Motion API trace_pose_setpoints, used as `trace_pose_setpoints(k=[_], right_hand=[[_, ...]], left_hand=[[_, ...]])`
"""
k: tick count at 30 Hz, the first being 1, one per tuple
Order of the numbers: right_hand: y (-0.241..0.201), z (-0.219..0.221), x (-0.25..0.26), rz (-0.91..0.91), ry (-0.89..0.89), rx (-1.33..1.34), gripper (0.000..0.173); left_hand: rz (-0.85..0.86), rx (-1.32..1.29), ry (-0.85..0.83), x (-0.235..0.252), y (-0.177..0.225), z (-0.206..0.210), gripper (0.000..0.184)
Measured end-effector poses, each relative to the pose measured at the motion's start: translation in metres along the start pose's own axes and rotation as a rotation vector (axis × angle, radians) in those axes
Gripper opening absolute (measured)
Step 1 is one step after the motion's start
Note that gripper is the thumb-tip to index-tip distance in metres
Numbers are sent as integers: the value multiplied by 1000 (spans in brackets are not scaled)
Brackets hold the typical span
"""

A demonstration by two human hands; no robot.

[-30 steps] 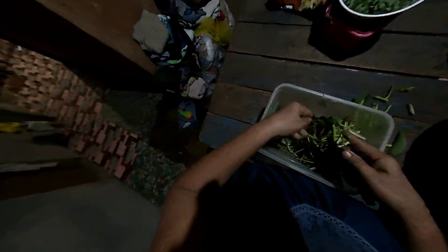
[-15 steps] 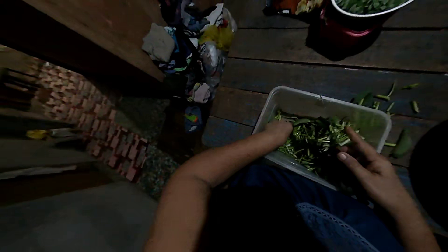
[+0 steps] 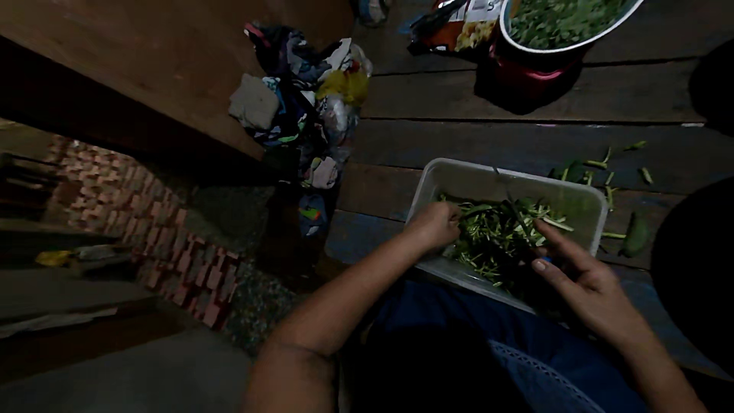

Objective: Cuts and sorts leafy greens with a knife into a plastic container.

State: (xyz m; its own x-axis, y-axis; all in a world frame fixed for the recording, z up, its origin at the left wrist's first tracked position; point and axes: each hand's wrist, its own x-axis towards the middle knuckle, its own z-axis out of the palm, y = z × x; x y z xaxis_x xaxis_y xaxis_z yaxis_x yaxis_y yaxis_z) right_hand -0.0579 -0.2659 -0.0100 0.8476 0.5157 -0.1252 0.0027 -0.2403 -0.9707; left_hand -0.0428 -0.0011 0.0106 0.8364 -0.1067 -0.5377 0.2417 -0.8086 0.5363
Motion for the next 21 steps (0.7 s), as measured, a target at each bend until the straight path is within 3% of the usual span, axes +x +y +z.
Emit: trace_pose_setpoints(k=[4, 8, 13, 18, 21], right_hand=[[-3, 4, 4, 10, -15, -3, 57], [-1, 7, 3, -20, -22, 2, 55], [-3, 11, 1, -34, -24, 26, 52], [-8, 14, 5, -58, -54, 16, 49], [-9, 18, 8, -76, -101, 24, 47]], left_hand=[[-4, -46, 86, -9, 0, 5, 11], [28, -117, 190, -19, 1, 6, 27], [140, -370, 373, -34, -6, 5, 11], [41, -101, 241, -36, -3, -3, 19], [-1, -148, 199, -37, -4, -9, 21]])
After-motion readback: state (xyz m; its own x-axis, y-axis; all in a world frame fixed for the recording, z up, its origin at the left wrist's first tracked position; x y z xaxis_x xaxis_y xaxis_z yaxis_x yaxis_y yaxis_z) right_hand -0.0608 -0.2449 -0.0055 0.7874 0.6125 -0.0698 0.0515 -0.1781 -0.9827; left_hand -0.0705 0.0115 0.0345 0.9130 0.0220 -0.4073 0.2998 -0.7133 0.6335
